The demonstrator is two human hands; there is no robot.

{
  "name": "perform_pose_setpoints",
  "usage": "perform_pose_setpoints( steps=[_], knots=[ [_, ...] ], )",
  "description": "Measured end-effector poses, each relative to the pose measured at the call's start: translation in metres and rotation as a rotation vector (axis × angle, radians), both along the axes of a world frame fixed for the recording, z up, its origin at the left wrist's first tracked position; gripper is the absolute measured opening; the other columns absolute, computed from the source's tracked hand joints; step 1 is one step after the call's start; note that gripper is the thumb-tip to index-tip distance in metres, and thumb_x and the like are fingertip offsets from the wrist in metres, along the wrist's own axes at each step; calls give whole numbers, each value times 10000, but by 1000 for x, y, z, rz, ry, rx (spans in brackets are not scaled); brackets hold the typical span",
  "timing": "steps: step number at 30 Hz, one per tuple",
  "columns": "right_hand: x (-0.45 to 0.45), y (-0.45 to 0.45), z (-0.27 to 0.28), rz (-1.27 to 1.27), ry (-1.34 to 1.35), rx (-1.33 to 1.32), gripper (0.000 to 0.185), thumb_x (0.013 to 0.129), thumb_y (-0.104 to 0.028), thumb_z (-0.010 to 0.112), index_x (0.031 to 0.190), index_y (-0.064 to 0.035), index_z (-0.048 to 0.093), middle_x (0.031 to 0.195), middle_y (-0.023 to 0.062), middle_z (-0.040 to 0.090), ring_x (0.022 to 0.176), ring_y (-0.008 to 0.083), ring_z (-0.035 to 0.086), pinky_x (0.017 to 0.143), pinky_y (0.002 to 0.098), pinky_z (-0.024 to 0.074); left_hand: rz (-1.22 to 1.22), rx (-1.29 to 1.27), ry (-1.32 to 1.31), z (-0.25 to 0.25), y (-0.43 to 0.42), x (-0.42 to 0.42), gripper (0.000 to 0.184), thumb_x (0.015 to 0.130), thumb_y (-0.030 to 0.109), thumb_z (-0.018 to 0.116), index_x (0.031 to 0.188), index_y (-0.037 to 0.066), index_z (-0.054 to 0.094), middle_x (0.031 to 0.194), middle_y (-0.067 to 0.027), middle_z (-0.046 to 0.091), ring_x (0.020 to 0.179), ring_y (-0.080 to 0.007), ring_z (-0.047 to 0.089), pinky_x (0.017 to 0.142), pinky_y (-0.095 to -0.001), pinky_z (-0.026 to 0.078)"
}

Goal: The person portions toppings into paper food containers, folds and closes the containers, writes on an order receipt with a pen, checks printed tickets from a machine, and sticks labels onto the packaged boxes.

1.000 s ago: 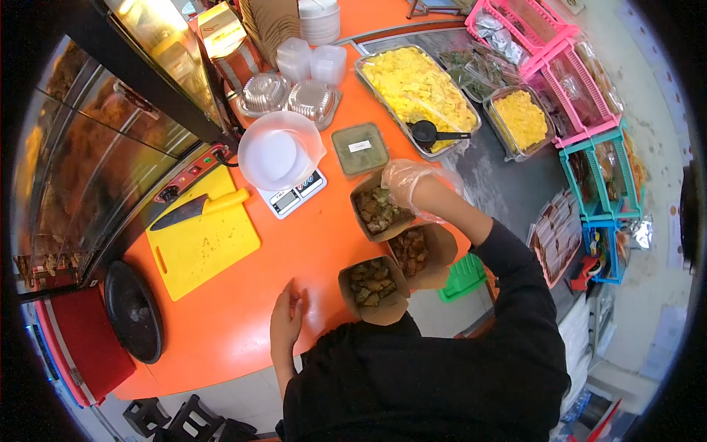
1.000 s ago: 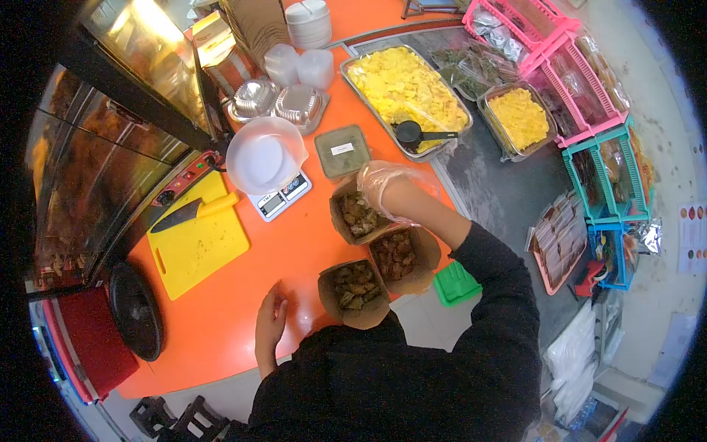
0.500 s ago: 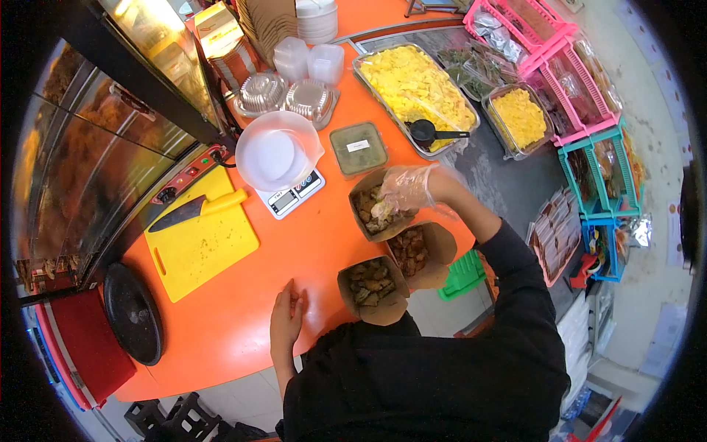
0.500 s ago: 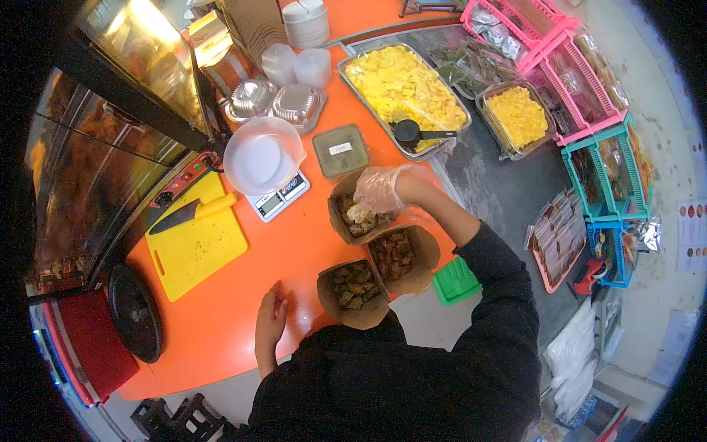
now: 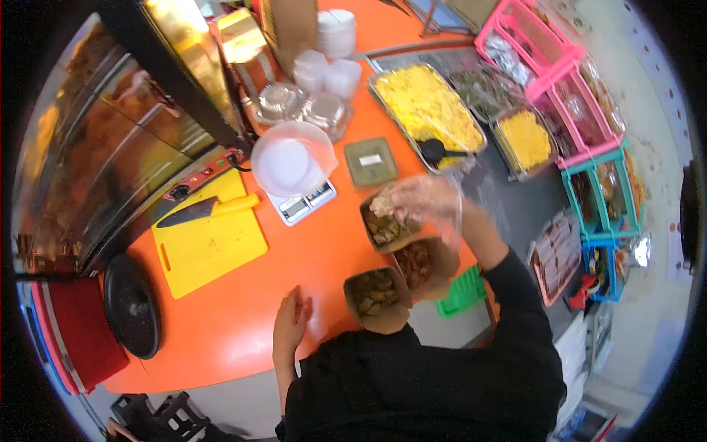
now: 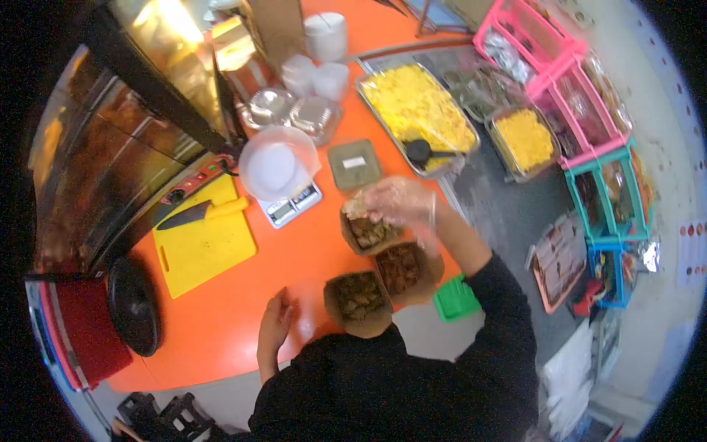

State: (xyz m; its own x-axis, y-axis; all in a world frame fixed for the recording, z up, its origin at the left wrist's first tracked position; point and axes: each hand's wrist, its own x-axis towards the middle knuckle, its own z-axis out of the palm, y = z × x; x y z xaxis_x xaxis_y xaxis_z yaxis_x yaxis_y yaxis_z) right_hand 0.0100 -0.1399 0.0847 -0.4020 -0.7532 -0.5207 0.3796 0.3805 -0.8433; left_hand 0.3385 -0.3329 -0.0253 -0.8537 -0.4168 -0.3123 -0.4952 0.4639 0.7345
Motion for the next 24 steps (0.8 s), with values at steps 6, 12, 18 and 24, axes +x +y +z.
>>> perform_pose_setpoints(
  steps=[6,12,18,24],
  knots=[
    [85,-65,88,116,-93,-491,307,870,-174,565,1098,33,563,1047,116,612,812,131,586,657,243,475,-38,-148,15,-23,-2,10,477,864,281,535,1242,7,440,1080,-229,556,965,-333,563,834,-405,455],
    [179,-111,191,917,-59,-1085,301,859,-137,578,1119,16,569,1109,134,584,929,233,599,805,336,471,53,-181,-133,3,9,42,560,845,339,506,1311,61,369,1157,-254,517,1039,-396,524,875,-455,432],
    [261,-108,214,922,-208,-1315,229,793,-111,682,987,7,646,843,95,655,718,233,618,603,278,480,209,-119,-108,-7,15,120,594,859,375,494,1334,54,336,1197,-230,500,1064,-365,519,899,-432,423],
    [269,-135,208,757,-217,-1289,247,813,-118,650,1024,8,625,896,101,643,773,231,611,648,285,476,258,168,110,17,2,158,498,867,255,527,1295,33,404,1139,-182,548,1008,-298,560,885,-366,433]
  ],
)
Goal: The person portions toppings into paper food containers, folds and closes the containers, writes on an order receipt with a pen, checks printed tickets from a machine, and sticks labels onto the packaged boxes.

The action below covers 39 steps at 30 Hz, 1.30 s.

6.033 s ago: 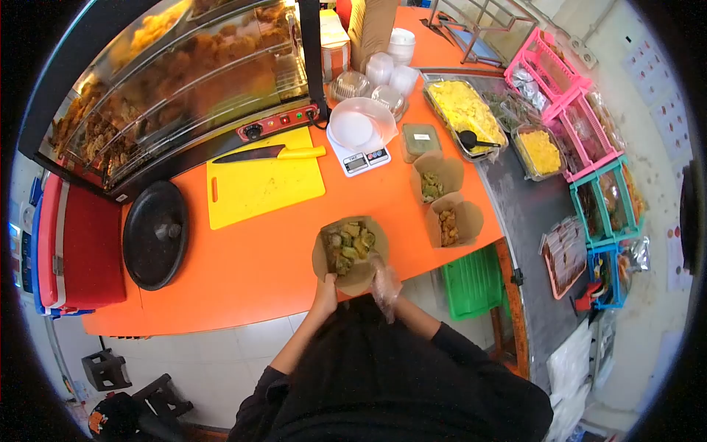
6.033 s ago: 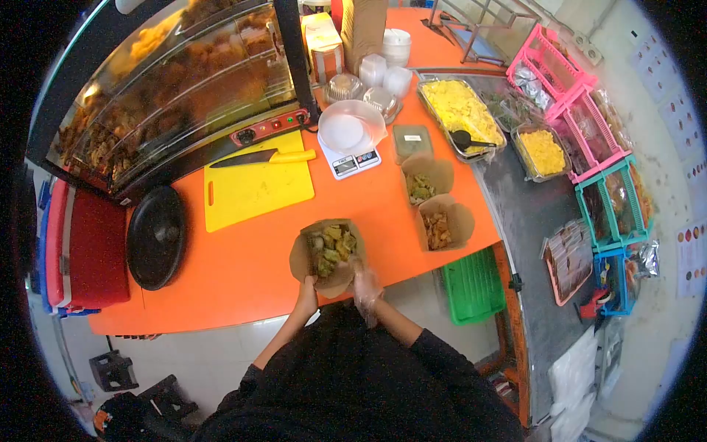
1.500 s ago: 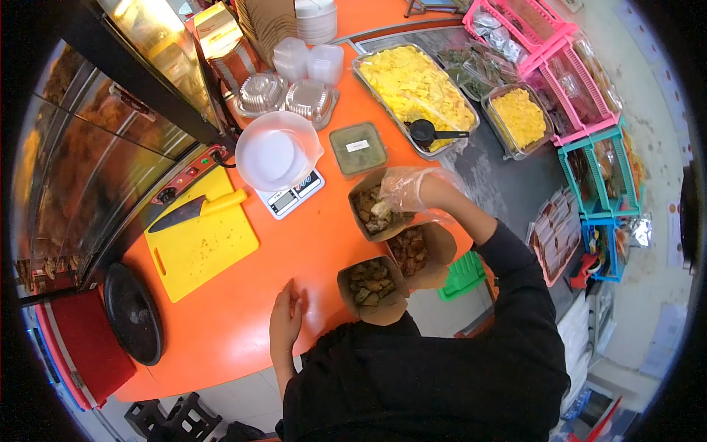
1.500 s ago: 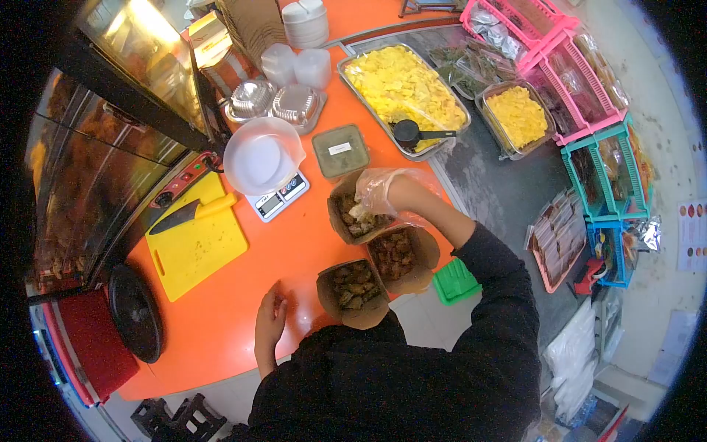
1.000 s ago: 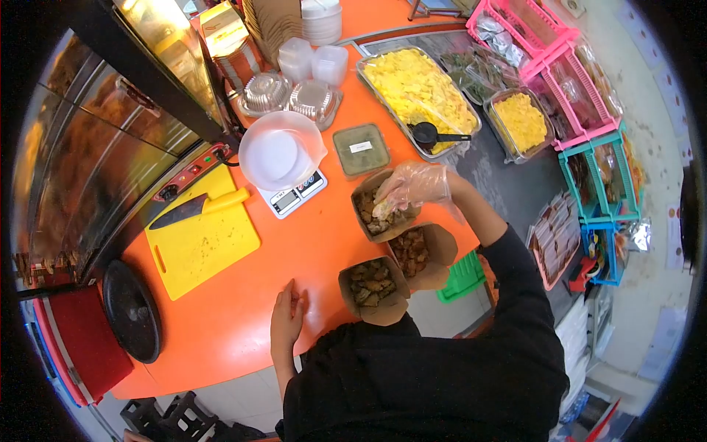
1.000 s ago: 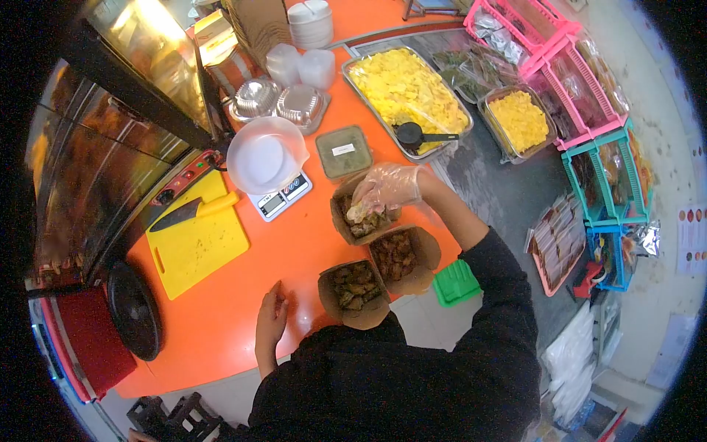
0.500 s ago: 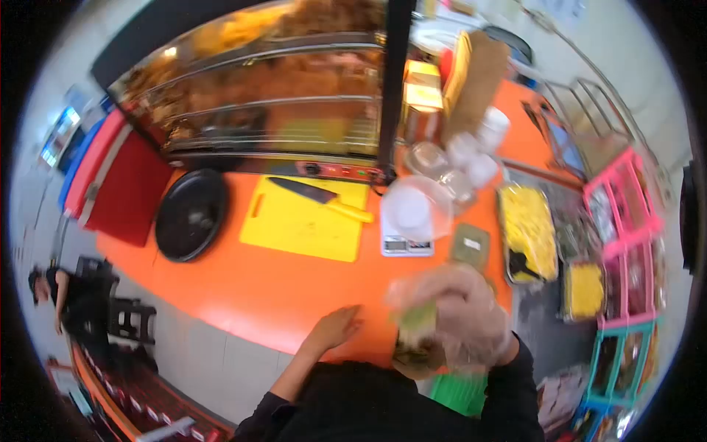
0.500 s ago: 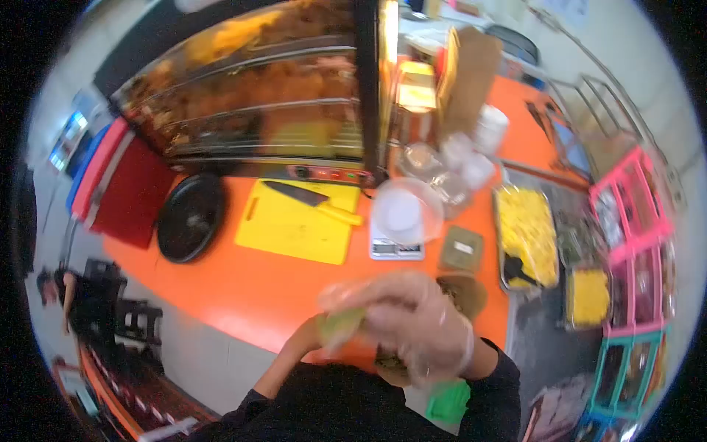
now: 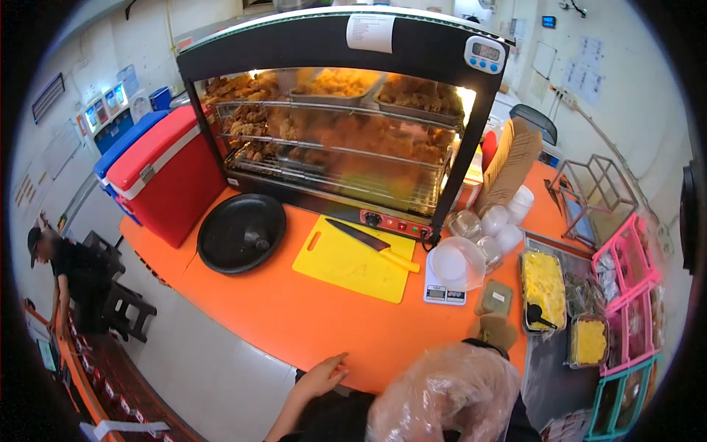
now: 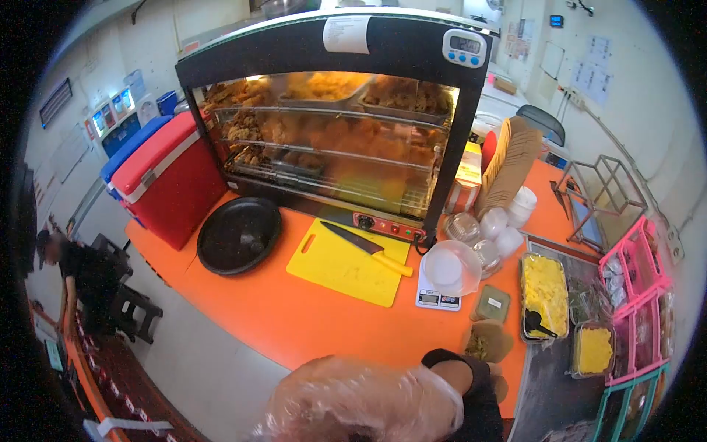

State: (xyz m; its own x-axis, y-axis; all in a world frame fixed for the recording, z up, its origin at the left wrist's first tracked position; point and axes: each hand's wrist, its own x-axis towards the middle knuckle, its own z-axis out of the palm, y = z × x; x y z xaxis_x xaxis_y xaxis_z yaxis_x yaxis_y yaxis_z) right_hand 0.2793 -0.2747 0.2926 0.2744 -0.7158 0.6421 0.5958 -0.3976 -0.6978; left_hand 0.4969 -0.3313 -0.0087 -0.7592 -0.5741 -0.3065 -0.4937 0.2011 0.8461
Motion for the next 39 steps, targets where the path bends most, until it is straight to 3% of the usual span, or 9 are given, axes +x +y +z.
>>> perform_pose_setpoints(
  steps=[6,12,21,25,26,31,33,35,39],
  knots=[
    [-32,-65,-15,-531,-173,56,265,832,-125,619,1060,8,603,949,106,631,827,229,603,694,291,472,-279,-262,600,117,-44,-41,362,878,108,494,1235,48,482,1122,-157,559,1057,-281,533,927,-390,395],
    [-52,-117,-87,-1052,-417,377,283,852,-132,588,1097,9,581,1002,111,619,882,227,596,740,298,469,-417,-115,967,168,-75,-105,677,883,298,499,1391,-13,176,1409,-224,221,1317,-351,207,1078,-419,168],
    [24,-163,-252,-1202,-813,841,312,881,-142,541,1153,11,548,1081,120,602,964,223,584,809,307,463,-172,194,967,70,-142,-133,648,897,339,450,1385,-21,220,1431,-194,246,1330,-311,225,1084,-399,168],
    [38,-214,-293,-1086,-922,918,324,894,-147,520,1177,11,534,1117,123,594,1000,222,579,840,312,461,132,293,651,-56,-201,-155,529,927,290,395,1346,-21,307,1345,-124,368,1244,-233,347,1034,-320,275],
    [51,-218,-295,-1028,-886,935,328,898,-148,514,1184,11,530,1125,124,592,1009,222,578,848,313,460,200,338,541,-18,-210,-151,566,929,316,395,1375,-2,257,1405,-128,284,1293,-243,281,1058,-335,232],
    [57,-178,-244,-691,345,909,354,907,-93,455,1247,7,461,1211,115,538,1043,185,550,902,302,429,676,356,871,18,-270,-133,685,910,305,459,1414,6,105,1463,-179,168,1367,-273,116,1102,-339,96],
    [-15,-177,-300,-985,960,724,401,846,-35,452,1245,0,451,1233,155,497,1062,252,525,906,347,414,742,22,740,5,-285,-123,752,885,309,500,1414,2,63,1469,-194,121,1368,-291,95,1103,-352,80],
    [-84,-182,-369,-1656,1476,241,457,771,6,453,1228,-17,467,1205,209,494,1067,353,505,894,408,402,606,-638,223,-57,-295,-113,840,848,340,552,1413,1,31,1475,-205,67,1363,-320,91,1102,-387,81],
    [-123,-195,-362,-1400,2015,389,357,758,-92,512,1107,-24,489,1042,173,533,953,326,537,830,445,419,-58,-417,-301,-48,-239,-105,1049,710,522,625,1419,22,34,1469,-236,12,1352,-412,31,1048,-593,15]
  ],
)
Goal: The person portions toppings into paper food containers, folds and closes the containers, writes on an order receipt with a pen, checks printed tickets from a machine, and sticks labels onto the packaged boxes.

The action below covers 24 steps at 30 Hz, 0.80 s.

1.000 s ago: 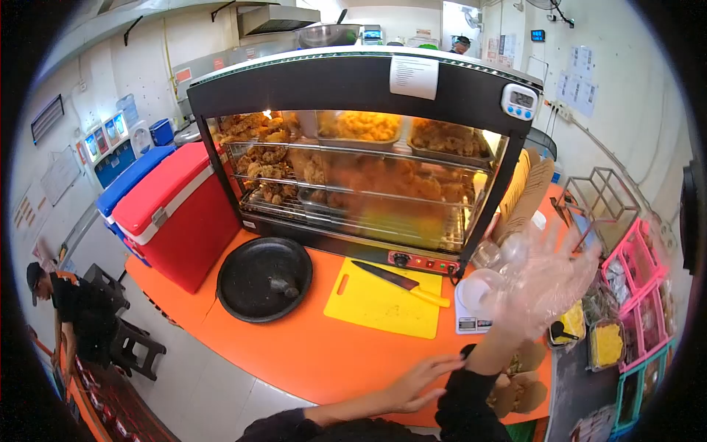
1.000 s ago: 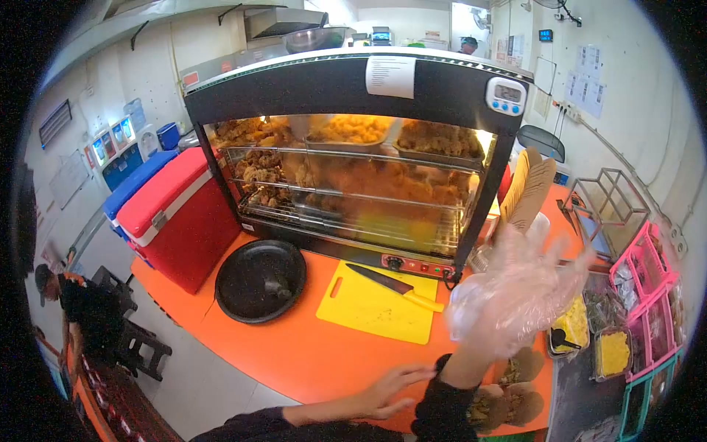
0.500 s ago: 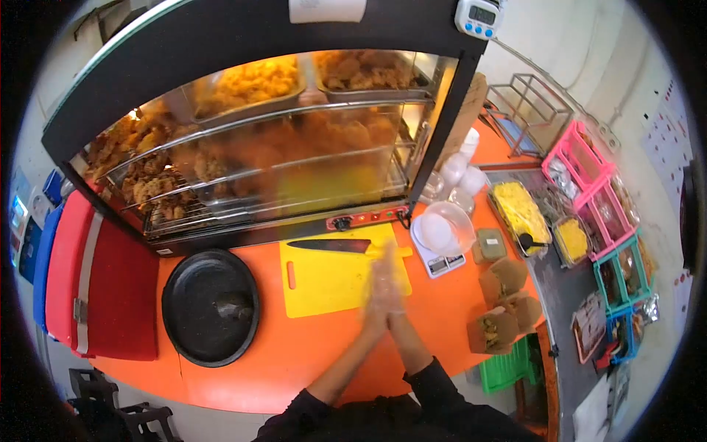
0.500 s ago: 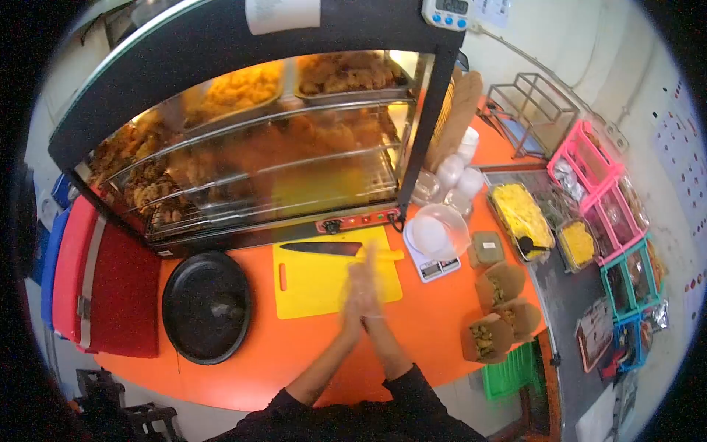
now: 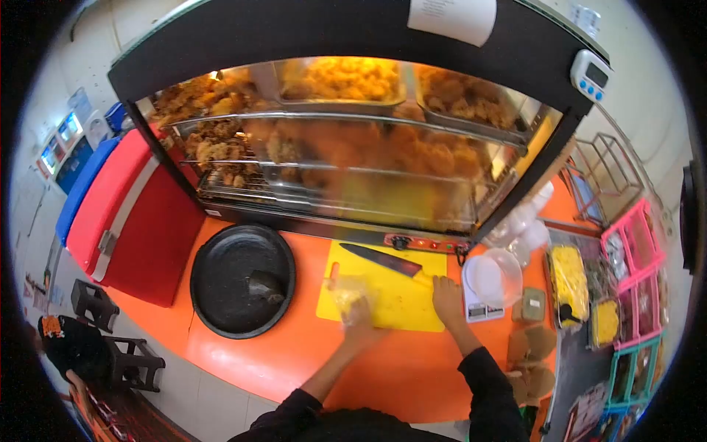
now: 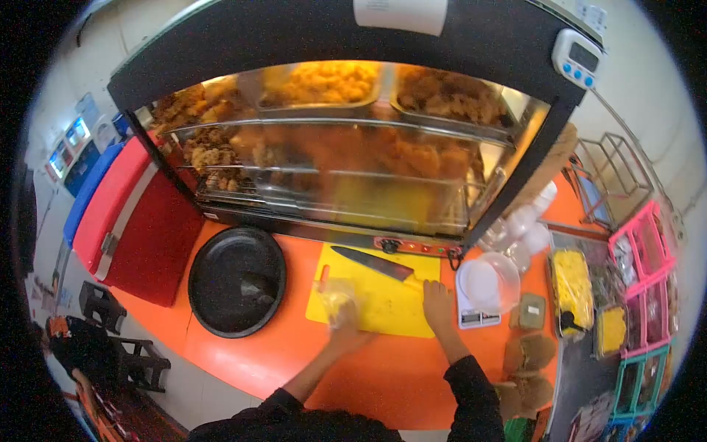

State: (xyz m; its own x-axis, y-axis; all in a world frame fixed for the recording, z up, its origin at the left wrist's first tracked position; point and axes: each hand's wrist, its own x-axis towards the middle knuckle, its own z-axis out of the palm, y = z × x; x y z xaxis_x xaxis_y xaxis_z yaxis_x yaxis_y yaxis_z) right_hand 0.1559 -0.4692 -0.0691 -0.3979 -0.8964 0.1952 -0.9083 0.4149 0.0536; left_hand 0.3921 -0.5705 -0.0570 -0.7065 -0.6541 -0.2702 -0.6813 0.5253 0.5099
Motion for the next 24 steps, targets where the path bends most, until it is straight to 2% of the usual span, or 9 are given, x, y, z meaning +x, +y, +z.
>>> perform_pose_setpoints(
  steps=[5,8,11,14,17,19,20,22,24],
  knots=[
    [3,11,-7,113,-279,131,349,723,-174,585,1023,-31,478,880,131,519,837,305,555,692,426,470,-100,-119,-68,-18,36,19,935,733,590,550,1444,185,97,1486,-180,45,1364,-392,14,1026,-633,20],
    [51,49,23,102,-277,26,349,729,-185,596,1015,-29,473,883,134,509,825,294,558,637,411,491,-136,-280,-59,-5,21,28,866,742,600,530,1432,207,185,1486,-151,102,1365,-374,66,1010,-656,31],
    [68,55,44,166,-336,-38,335,744,-176,591,1013,-24,464,911,147,501,814,302,559,628,409,500,-211,-292,55,12,-3,13,758,760,587,520,1381,199,325,1458,-153,212,1361,-359,115,1028,-627,90],
    [78,51,36,155,-442,57,396,760,-182,573,1090,-4,446,961,176,499,886,333,537,684,412,487,-298,-123,38,-9,-19,-27,710,773,575,519,1342,173,382,1391,-178,326,1303,-368,265,1030,-519,254],
    [69,34,10,62,-478,199,484,768,-202,570,1183,-5,420,1049,182,488,995,335,495,761,430,450,-591,126,-347,103,-31,-23,613,785,484,559,1267,120,457,1302,-170,455,1199,-345,434,966,-425,379],
    [69,27,11,46,-371,136,536,768,-216,578,1236,-23,403,1118,177,468,1052,327,463,807,450,410,-485,24,186,133,-57,-10,638,773,437,595,1262,55,444,1263,-183,486,1098,-347,521,910,-405,429],
    [78,28,20,63,-258,35,560,767,-222,583,1260,-36,395,1153,175,454,1074,324,447,827,462,386,-280,10,268,169,-75,-15,593,789,338,606,1260,21,437,1273,-199,470,1151,-347,477,957,-418,385],
    [103,25,39,64,-197,-137,593,762,-228,596,1292,-62,390,1213,169,426,1110,322,416,860,479,340,-162,-767,965,226,-122,-30,545,799,123,567,1311,45,400,1350,-191,391,1281,-352,323,1044,-453,256],
    [121,11,66,31,-278,-292,612,752,-229,611,1307,-88,395,1263,164,395,1140,325,386,884,488,299,-24,-1036,1057,261,-173,-54,529,842,192,506,1342,80,376,1417,-153,312,1340,-324,223,1080,-459,155]
  ],
)
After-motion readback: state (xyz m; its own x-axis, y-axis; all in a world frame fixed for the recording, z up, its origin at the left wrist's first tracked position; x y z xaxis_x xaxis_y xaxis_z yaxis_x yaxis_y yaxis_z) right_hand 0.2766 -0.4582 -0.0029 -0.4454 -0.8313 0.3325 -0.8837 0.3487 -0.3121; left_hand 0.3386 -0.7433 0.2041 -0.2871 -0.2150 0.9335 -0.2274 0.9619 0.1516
